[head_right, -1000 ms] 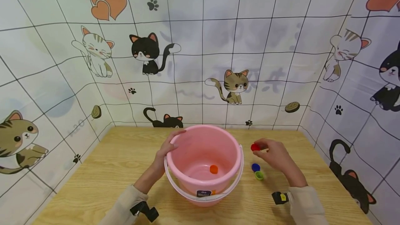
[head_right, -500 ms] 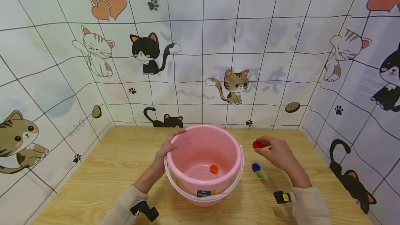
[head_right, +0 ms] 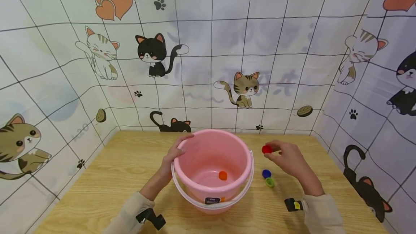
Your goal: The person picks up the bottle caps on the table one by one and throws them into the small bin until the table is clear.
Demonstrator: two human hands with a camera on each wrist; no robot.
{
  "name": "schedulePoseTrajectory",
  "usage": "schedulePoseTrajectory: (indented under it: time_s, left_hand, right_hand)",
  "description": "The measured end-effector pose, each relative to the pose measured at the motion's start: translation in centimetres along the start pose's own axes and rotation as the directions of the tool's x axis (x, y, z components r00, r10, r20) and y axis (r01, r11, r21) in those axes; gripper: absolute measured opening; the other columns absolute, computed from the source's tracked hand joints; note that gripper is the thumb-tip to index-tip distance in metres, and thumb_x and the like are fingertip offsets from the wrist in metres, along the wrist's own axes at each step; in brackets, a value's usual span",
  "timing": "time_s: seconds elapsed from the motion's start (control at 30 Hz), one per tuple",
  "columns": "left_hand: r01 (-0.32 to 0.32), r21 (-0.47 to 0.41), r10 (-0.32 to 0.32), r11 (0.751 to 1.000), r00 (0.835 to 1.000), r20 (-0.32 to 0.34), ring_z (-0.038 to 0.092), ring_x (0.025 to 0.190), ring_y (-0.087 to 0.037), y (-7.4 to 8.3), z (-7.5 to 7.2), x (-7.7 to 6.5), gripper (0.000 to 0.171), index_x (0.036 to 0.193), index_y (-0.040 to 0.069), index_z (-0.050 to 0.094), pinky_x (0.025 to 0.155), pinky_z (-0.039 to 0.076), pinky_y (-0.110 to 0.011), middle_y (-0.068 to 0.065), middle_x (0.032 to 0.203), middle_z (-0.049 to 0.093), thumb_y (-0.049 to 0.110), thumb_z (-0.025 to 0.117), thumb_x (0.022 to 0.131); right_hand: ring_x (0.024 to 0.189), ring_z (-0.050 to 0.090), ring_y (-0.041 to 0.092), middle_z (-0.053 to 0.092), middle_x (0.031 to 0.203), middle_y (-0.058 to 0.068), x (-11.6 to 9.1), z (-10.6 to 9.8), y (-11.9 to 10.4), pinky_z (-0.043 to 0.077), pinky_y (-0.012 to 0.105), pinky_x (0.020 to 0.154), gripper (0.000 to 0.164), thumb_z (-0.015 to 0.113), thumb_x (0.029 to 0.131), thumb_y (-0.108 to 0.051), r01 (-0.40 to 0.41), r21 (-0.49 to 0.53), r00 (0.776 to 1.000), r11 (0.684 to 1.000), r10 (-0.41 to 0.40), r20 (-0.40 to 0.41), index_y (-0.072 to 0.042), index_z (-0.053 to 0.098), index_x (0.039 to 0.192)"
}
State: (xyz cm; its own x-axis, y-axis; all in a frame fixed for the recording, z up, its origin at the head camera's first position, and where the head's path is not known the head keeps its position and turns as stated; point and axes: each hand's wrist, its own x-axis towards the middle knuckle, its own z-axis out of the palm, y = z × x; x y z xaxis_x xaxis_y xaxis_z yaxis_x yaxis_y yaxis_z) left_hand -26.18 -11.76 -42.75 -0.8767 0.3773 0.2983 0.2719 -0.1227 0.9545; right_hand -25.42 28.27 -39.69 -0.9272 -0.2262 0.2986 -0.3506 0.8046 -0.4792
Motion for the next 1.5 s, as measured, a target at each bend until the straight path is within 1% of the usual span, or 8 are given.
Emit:
schedulePoseTrajectory:
  time_s: [0.07,0.3,0.4,0.63,0.87,1.13,1.43,1.5]
  left_hand:
    - [0.0,0.004,0.0,1.0,1.0,0.0,0.052,0.129,-0.038,0.0,0.0,0.0,0.06,0.153,0.023,0.044,0.098,0.055,-0.043,-0.012,0.156,0.042,0.028,0.044,0.094]
    - [0.004,0.013,-0.004,1.0,1.0,-0.007,0.054,0.127,-0.034,-0.1,-0.1,-0.1,0.06,0.154,0.022,0.044,0.096,0.055,-0.035,-0.014,0.156,0.041,0.029,0.045,0.094]
    - [0.007,0.011,-0.007,1.0,1.0,-0.004,0.055,0.126,-0.033,-0.1,-0.1,-0.1,0.06,0.154,0.023,0.043,0.096,0.055,-0.035,-0.014,0.156,0.041,0.028,0.044,0.094]
    - [0.008,0.016,-0.008,1.0,1.0,-0.011,0.053,0.127,-0.032,0.1,0.0,0.0,0.06,0.153,0.025,0.044,0.097,0.054,-0.039,-0.01,0.157,0.042,0.029,0.044,0.093]
    - [0.005,0.003,-0.005,1.0,1.0,-0.007,0.053,0.128,-0.036,-0.1,0.0,0.0,0.06,0.154,0.021,0.043,0.098,0.054,-0.043,-0.012,0.156,0.042,0.027,0.044,0.094]
    - [0.004,0.005,-0.004,1.0,1.0,-0.005,0.052,0.129,-0.035,0.0,0.0,0.0,0.06,0.153,0.023,0.044,0.099,0.054,-0.043,-0.011,0.157,0.041,0.028,0.044,0.094]
    - [0.003,0.004,-0.003,1.0,1.0,-0.009,0.052,0.129,-0.034,0.0,0.1,0.0,0.061,0.154,0.02,0.043,0.099,0.053,-0.04,-0.012,0.158,0.04,0.026,0.044,0.093]
    - [0.004,-0.002,-0.004,1.0,1.0,-0.008,0.052,0.129,-0.034,0.1,0.1,0.0,0.061,0.154,0.021,0.043,0.099,0.054,-0.04,-0.012,0.158,0.04,0.026,0.044,0.093]
  right_hand:
    - [0.103,0.071,0.036,0.077,0.111,0.016,0.0,0.0,0.0,0.06,0.053,0.084,0.034,0.074,0.093,-0.017,-0.001,0.001,1.0,1.0,0.001,0.001,0.001,0.07,0.122]
    - [0.104,0.071,0.037,0.077,0.111,0.016,-0.1,-0.2,-0.1,0.06,0.054,0.085,0.033,0.074,0.094,-0.017,0.001,0.001,1.0,1.0,-0.001,-0.005,0.001,0.071,0.121]
    - [0.104,0.071,0.037,0.077,0.111,0.016,-0.1,-0.3,-0.1,0.06,0.054,0.085,0.033,0.074,0.094,-0.016,0.004,-0.002,1.0,1.0,-0.004,-0.009,0.001,0.07,0.122]
    - [0.103,0.071,0.038,0.076,0.111,0.019,-0.2,-0.5,-0.2,0.06,0.053,0.084,0.037,0.075,0.093,-0.017,0.009,-0.014,1.0,1.0,-0.009,-0.019,0.003,0.069,0.124]
    - [0.102,0.071,0.038,0.075,0.111,0.02,-0.4,-0.5,-0.4,0.06,0.054,0.084,0.038,0.077,0.092,-0.018,0.011,-0.011,0.999,1.0,-0.011,-0.038,0.004,0.069,0.122]
    - [0.102,0.071,0.039,0.075,0.112,0.021,-0.5,-0.6,-0.7,0.06,0.055,0.084,0.038,0.078,0.091,-0.018,0.01,-0.023,0.999,1.0,-0.011,-0.048,0.003,0.07,0.122]
    - [0.101,0.071,0.037,0.075,0.11,0.02,-0.5,-0.8,-1.0,0.06,0.054,0.083,0.038,0.078,0.091,-0.017,0.022,-0.027,0.999,0.999,-0.023,-0.047,0.003,0.07,0.122]
    - [0.1,0.071,0.037,0.075,0.11,0.02,-0.6,-0.9,-1.1,0.06,0.054,0.083,0.038,0.078,0.091,-0.017,0.025,-0.03,0.998,0.999,-0.026,-0.049,0.003,0.069,0.122]
